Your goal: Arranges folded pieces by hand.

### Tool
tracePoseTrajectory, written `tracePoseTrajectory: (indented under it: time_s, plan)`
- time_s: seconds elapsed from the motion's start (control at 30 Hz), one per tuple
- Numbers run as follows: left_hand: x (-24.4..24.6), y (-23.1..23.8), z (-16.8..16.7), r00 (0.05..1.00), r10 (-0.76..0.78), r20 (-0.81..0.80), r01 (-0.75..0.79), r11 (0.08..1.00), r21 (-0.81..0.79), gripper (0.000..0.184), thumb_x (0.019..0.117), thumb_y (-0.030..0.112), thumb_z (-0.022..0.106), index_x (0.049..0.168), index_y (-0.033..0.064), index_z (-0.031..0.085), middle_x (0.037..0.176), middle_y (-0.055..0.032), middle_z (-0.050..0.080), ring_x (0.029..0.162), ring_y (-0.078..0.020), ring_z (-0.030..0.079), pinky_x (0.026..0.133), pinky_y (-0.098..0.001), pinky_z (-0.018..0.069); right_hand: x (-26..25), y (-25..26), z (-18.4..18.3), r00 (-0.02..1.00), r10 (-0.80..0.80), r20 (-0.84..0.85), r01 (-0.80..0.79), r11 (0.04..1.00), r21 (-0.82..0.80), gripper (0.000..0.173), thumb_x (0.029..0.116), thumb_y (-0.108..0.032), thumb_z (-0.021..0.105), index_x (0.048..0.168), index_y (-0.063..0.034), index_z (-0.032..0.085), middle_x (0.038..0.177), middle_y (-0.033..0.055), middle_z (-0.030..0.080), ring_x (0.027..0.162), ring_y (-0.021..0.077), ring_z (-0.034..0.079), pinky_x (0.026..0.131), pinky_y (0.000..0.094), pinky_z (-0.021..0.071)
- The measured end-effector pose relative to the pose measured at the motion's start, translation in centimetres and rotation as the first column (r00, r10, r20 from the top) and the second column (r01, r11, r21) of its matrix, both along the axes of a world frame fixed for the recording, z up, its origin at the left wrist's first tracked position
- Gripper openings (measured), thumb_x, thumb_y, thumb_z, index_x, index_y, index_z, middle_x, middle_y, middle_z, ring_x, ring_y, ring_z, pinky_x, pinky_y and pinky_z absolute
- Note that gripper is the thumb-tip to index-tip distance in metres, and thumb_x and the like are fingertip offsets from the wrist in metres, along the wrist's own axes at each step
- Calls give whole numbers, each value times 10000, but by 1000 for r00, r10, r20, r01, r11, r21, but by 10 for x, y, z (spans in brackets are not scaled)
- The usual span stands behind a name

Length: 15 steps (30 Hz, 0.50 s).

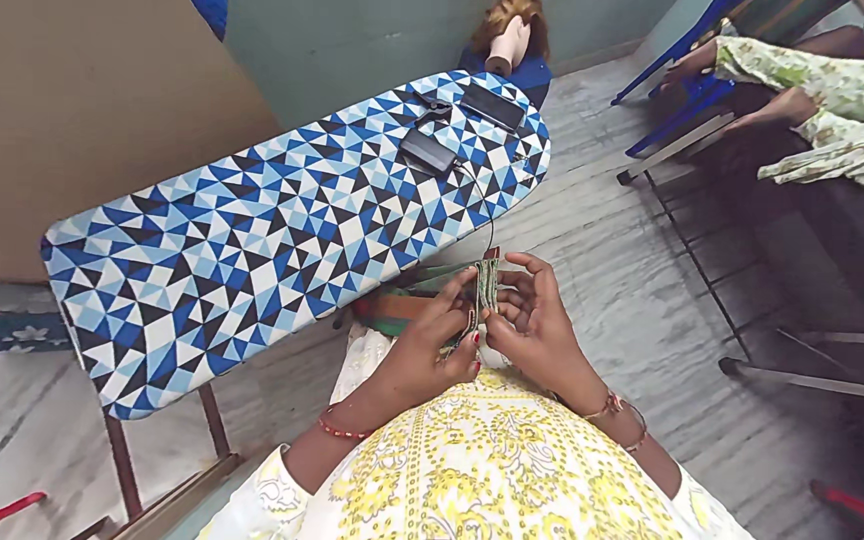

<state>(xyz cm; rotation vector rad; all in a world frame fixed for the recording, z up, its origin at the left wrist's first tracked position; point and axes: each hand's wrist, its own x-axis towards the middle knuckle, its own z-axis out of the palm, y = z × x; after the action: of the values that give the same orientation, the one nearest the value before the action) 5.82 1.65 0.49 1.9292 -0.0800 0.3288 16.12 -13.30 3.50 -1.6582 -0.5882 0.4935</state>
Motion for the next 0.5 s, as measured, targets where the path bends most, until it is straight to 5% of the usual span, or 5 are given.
tracePoseTrajectory:
  time_s: [0.5]
  plan:
    - [0, -4, -6, 999, -5, 54, 9, 997, -72, 319, 986, 238, 603, 975, -73, 672, 1503, -280, 473, 1338, -190, 550, 1085, -268, 451, -6, -1, 2, 999, -6, -40, 6, 1000, 15, 670, 843, -71, 653, 1425, 5, 331, 1161, 78, 615, 922, 53, 691, 775, 205, 602]
